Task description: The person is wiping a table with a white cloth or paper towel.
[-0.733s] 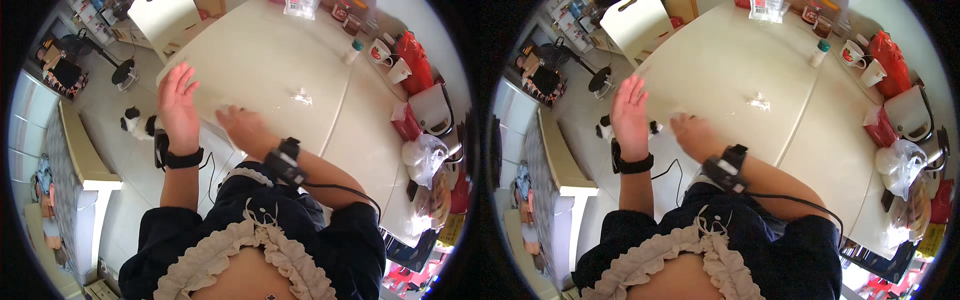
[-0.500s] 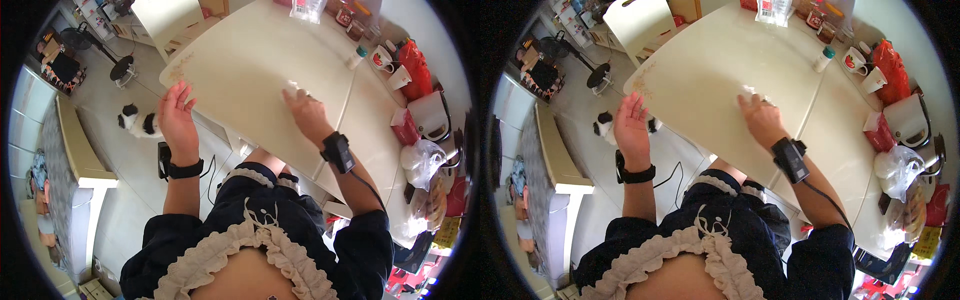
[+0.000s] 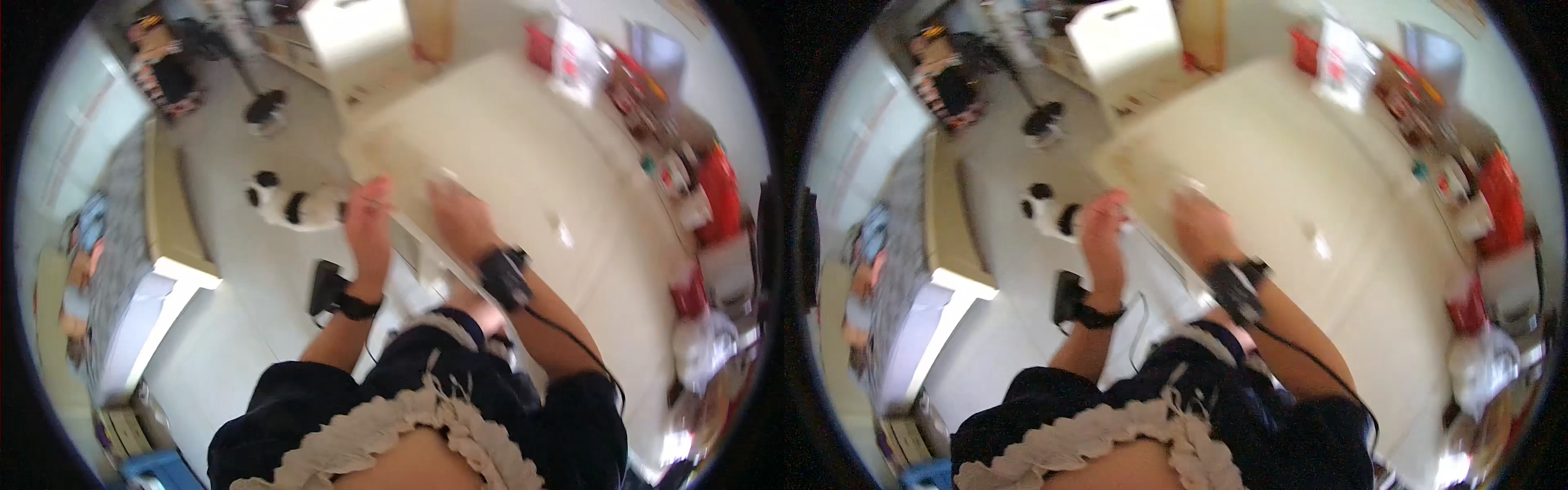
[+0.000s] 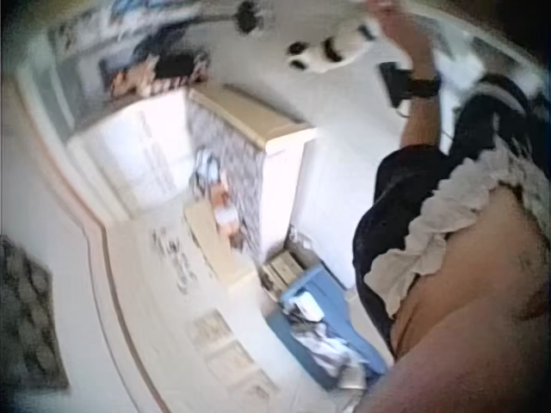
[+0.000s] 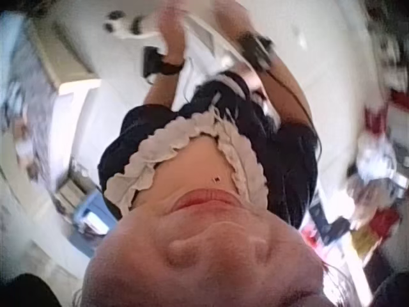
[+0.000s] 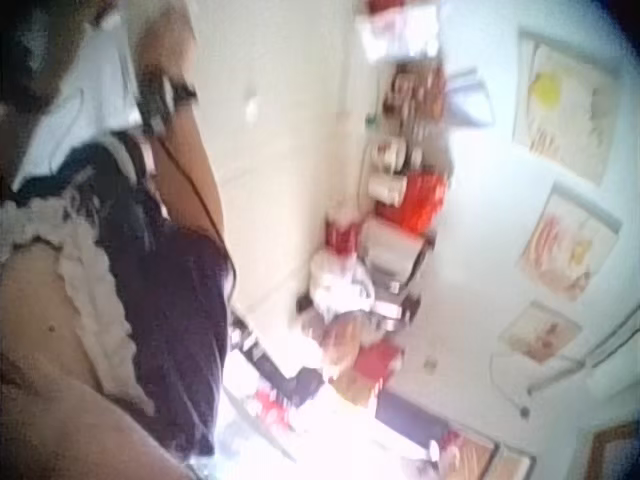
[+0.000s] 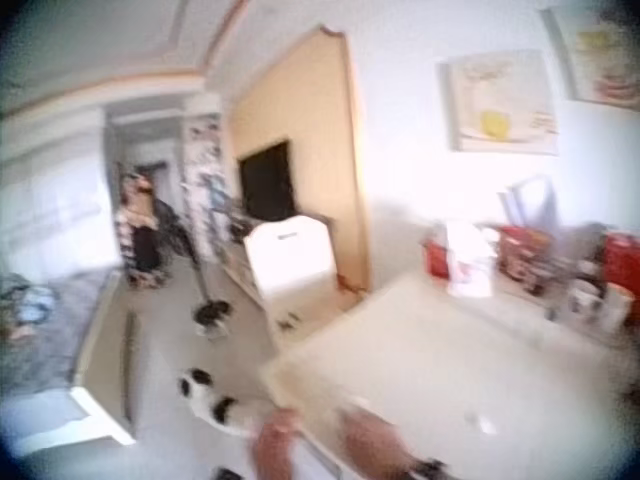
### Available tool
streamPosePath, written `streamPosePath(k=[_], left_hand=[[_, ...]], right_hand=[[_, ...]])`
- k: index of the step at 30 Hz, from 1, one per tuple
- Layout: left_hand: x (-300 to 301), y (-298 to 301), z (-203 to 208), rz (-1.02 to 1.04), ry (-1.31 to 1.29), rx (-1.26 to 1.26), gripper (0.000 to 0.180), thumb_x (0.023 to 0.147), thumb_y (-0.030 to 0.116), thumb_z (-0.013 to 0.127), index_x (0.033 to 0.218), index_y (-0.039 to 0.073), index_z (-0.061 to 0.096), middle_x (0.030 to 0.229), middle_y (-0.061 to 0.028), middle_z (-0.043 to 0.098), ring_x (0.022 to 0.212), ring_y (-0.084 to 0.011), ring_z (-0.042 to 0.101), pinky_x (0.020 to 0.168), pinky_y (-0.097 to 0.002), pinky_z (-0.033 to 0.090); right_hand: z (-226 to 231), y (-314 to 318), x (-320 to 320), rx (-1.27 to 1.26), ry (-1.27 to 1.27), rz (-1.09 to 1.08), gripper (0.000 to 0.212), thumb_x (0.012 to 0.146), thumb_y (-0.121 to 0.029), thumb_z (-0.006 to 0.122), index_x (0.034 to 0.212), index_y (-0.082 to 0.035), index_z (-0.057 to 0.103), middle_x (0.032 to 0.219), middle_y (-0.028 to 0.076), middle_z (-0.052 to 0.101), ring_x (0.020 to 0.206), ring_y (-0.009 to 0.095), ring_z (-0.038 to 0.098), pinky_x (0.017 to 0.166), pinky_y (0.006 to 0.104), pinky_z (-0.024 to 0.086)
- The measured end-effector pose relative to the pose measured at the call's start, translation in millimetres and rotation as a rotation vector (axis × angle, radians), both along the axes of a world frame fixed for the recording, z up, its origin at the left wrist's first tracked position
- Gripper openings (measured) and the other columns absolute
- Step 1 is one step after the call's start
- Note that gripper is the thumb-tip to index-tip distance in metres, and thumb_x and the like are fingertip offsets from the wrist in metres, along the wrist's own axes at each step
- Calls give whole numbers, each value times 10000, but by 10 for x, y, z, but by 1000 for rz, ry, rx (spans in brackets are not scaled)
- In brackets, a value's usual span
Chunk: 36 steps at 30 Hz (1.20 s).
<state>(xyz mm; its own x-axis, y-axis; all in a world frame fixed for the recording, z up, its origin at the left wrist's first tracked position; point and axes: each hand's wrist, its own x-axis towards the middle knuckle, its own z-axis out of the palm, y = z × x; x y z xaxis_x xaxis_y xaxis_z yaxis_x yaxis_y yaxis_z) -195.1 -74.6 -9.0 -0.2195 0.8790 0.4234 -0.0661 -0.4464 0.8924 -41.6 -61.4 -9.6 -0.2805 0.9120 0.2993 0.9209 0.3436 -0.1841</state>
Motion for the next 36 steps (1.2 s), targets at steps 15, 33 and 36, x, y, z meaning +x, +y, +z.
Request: streamPosePath(k=[15, 33, 36], left_hand=[[740, -18, 182, -226, 136, 137, 174, 884, 39, 529, 1057, 54, 541, 1128, -69, 529, 1012, -154, 541, 790, -269, 457], [2711, 157, 196, -884, -235, -249, 428, 963, 408, 396, 1072, 29, 565, 1018, -82, 593, 944, -132, 528, 828, -259, 434], [2803, 59, 61, -847, -376, -101, 394, 973, 385, 385, 1136, 45, 498, 1092, -55, 531, 1019, -119, 482, 882, -261, 403]], right_hand=[[311, -680, 1527, 30, -162, -373, 313, 737, 19, 560, 1031, -76, 612, 840, 132, 543, 760, 298, 601, 603, 393, 484], [440, -680, 1617, 546, 654, -204, 93, 776, 61, 548, 853, 12, 566, 781, 130, 575, 679, 260, 590, 596, 319, 463], [466, -668, 1667, 549, 631, -257, 93, 779, 66, 540, 854, 10, 537, 795, 118, 547, 691, 262, 589, 594, 324, 473]])
